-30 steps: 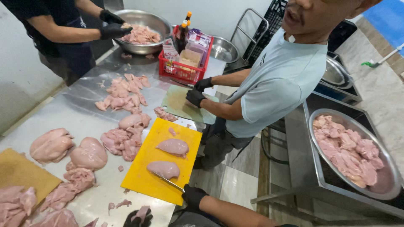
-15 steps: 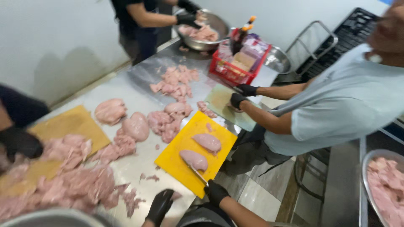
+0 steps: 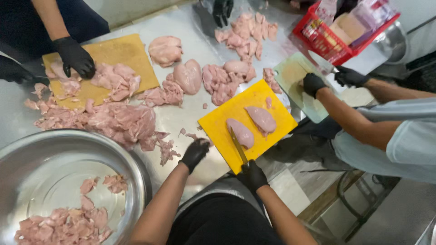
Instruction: The person trims raw chicken breast fillets on a yellow cutting board, using a knife to cut away fat and unwanted pieces by hand. Trimmed pieces are placed into a large metal bowl while coworkers cut chicken on adjacent boards.
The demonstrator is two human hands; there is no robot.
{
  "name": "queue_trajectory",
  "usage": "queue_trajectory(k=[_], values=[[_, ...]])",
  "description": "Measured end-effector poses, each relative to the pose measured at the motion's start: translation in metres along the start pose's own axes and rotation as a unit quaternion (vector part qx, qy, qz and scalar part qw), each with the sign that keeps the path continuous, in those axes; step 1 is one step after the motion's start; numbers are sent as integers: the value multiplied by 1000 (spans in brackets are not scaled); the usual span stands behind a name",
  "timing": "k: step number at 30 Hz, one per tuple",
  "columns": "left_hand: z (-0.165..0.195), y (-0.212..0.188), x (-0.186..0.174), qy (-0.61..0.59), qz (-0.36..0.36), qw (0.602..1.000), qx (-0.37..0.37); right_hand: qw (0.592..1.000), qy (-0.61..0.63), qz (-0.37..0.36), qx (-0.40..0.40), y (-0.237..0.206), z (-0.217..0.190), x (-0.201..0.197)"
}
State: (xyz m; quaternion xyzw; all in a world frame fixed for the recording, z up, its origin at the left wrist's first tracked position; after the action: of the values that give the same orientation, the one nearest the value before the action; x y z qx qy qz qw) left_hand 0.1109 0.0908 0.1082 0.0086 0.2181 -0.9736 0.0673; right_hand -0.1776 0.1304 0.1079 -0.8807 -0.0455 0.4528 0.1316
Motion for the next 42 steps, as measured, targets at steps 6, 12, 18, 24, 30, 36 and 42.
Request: queue_trajectory(k=[6, 12, 18, 24, 30, 36, 42], values=[[36, 68, -13, 17, 178, 980, 82, 996, 51, -75, -11, 16, 33, -4], [152, 117, 20, 353, 327, 814, 325, 993, -36, -109, -41, 18, 89, -61], [121, 119, 198, 523, -108, 768, 354, 994, -2, -107, 4, 10, 172, -133], [91, 98, 221, 654, -169, 719, 164, 995, 4, -94, 12, 13, 225, -162], [68, 63, 216, 449, -54, 860, 238, 992, 61, -112, 15, 19, 209, -163], [32, 42, 240, 147, 61, 974, 159, 990, 84, -114, 8, 25, 205, -182], [-25, 25, 300, -254, 53, 966, 12, 994, 61, -91, -12, 37, 206, -192]])
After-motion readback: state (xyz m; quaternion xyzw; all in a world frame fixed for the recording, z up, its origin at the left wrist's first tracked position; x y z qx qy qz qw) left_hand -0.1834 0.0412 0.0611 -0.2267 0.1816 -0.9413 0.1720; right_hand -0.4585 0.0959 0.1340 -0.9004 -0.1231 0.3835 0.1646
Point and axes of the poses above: each hand's wrist, its own y-axis towards the middle knuckle, its own x-axis out of the palm, z = x × y, the point moved 4 cm from there along y, towards the middle knuckle, and after that the axes turned 10 degrees about z, right-handed, at the moved point
